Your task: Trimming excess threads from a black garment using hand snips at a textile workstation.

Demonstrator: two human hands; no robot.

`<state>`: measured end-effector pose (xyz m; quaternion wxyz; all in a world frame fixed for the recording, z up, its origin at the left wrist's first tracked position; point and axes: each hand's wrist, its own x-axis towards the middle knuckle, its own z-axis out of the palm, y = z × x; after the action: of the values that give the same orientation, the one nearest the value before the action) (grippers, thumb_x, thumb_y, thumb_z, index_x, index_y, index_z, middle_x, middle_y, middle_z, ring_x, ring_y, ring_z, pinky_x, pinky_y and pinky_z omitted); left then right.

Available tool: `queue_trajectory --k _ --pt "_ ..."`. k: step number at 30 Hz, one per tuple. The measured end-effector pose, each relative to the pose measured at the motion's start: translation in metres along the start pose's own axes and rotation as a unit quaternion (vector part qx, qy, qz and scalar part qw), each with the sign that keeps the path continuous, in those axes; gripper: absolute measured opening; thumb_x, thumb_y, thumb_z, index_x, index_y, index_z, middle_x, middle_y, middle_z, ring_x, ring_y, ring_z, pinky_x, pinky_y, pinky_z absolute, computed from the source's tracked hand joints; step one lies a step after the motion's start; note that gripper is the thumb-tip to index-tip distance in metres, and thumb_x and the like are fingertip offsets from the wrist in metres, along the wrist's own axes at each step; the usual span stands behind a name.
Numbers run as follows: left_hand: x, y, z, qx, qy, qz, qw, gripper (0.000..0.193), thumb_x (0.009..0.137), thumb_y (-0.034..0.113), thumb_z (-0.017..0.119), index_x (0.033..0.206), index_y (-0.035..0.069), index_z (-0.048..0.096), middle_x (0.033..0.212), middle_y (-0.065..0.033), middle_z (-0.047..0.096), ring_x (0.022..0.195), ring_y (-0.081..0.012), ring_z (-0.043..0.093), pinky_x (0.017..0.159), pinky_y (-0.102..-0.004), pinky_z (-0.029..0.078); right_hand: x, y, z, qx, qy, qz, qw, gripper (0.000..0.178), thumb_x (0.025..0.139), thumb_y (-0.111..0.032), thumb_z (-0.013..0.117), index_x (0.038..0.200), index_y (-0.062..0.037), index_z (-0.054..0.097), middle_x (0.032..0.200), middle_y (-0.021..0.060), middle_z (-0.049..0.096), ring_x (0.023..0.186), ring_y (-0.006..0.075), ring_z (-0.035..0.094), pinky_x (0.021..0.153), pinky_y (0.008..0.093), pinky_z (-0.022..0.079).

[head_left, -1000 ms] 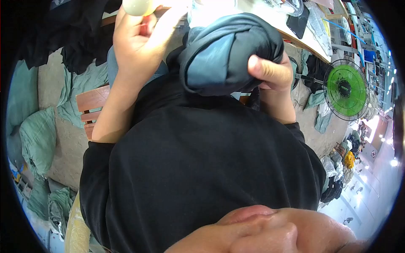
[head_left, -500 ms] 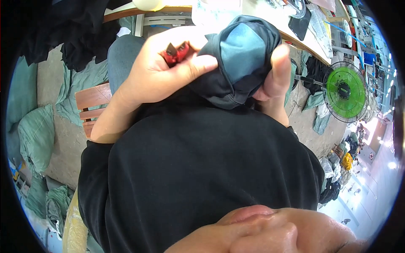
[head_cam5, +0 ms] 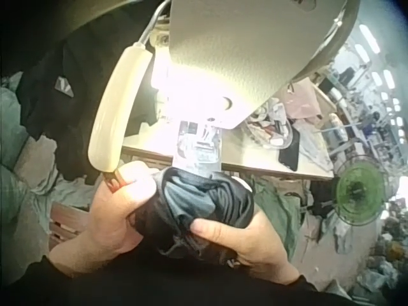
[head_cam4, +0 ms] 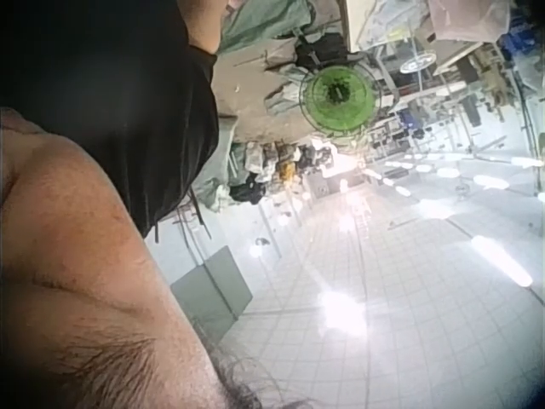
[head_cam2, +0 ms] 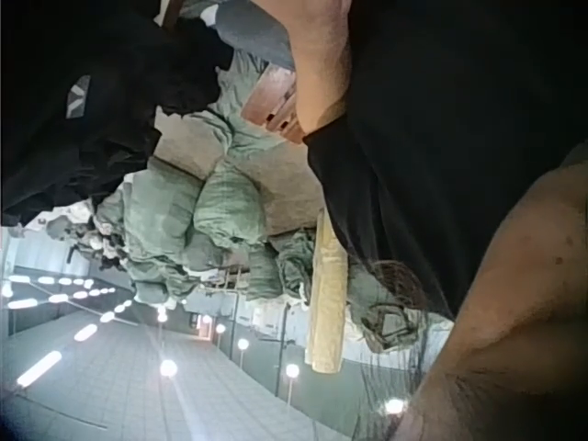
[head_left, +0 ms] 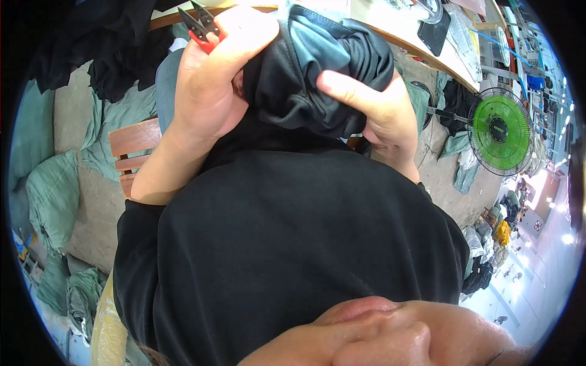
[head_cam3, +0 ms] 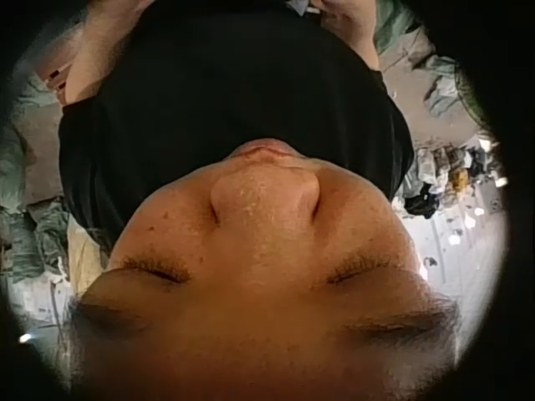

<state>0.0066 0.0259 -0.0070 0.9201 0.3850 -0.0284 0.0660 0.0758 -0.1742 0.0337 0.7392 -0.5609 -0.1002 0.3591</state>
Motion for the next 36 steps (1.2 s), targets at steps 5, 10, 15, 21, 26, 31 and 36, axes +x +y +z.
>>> queue_trajectory --k 5,10,15,21,26,31,36 --pt "-0.002 0.001 0.017 -0.046 0.05 -0.048 0.997 0.008 0.094 0.006 0.058 0.098 0.002 0.064 0.086 0.0033 0.061 0.075 -0.0023 0.056 0.066 -0.0187 0.043 -0.004 0.014 0.007 0.109 0.113 0.006 0.988 0.026 0.093 -0.005 0.066 0.119 0.0012 0.064 0.112 0.0092 0.07 0.104 0.0178 0.067 0.093 0.0321 0.054" --pt "-0.002 0.001 0.009 0.014 0.044 -0.037 0.998 0.007 0.094 0.008 0.062 0.093 0.003 0.066 0.078 0.0053 0.058 0.067 -0.0013 0.05 0.061 -0.0185 0.038 -0.003 0.018 0.004 0.202 0.077 0.106 0.971 0.03 0.097 -0.016 0.064 0.121 0.0007 0.062 0.112 0.0103 0.07 0.101 0.0197 0.069 0.09 0.0359 0.058" --pt "0.0 -0.003 0.021 0.06 0.099 0.009 0.993 0.006 0.094 0.009 0.064 0.092 0.004 0.067 0.074 0.0081 0.056 0.061 0.0007 0.044 0.055 -0.0176 0.031 -0.01 0.028 0.002 0.269 -0.005 0.19 0.944 0.046 0.089 -0.017 0.074 0.128 0.0015 0.057 0.117 0.0123 0.067 0.103 0.0205 0.068 0.091 0.0347 0.057" --pt "-0.001 -0.006 0.022 0.093 0.117 0.022 0.989 0.006 0.093 0.011 0.067 0.09 0.006 0.068 0.072 0.009 0.056 0.056 0.0012 0.041 0.052 -0.0182 0.029 -0.007 0.035 -0.01 0.122 -0.066 0.18 0.974 0.044 0.081 -0.001 0.077 0.122 0.002 0.063 0.111 0.0092 0.07 0.1 0.0178 0.068 0.091 0.0314 0.054" --pt "-0.001 0.003 0.019 0.319 0.111 -0.019 0.941 0.015 0.095 0.006 0.062 0.109 0.0 0.062 0.091 -0.0012 0.06 0.066 -0.0039 0.049 0.058 -0.0183 0.039 -0.021 0.007 -0.01 0.135 0.054 0.048 0.988 0.053 0.075 -0.006 0.076 0.125 0.0044 0.06 0.113 0.0131 0.068 0.099 0.0215 0.069 0.089 0.0331 0.056" --pt "0.0 0.002 0.023 0.158 0.081 -0.02 0.984 0.012 0.101 0.015 0.057 0.097 0.005 0.06 0.068 0.0063 0.046 0.053 -0.0007 0.036 0.048 -0.0177 0.03 -0.033 -0.033 -0.034 0.102 0.272 -0.323 0.901 0.059 0.091 -0.041 0.056 0.131 0.0025 0.055 0.128 0.0171 0.06 0.115 0.031 0.06 0.099 0.0458 0.048" --pt "-0.007 0.009 0.033 0.239 -0.051 -0.06 0.968 0.022 0.102 0.015 0.052 0.116 0.003 0.065 0.067 0.0048 0.049 0.058 -0.0013 0.041 0.053 -0.0181 0.033 -0.019 -0.047 -0.043 0.127 0.329 -0.29 0.889 0.04 0.092 -0.02 0.063 0.121 0.0069 0.061 0.113 0.0162 0.068 0.104 0.029 0.067 0.091 0.0428 0.056"
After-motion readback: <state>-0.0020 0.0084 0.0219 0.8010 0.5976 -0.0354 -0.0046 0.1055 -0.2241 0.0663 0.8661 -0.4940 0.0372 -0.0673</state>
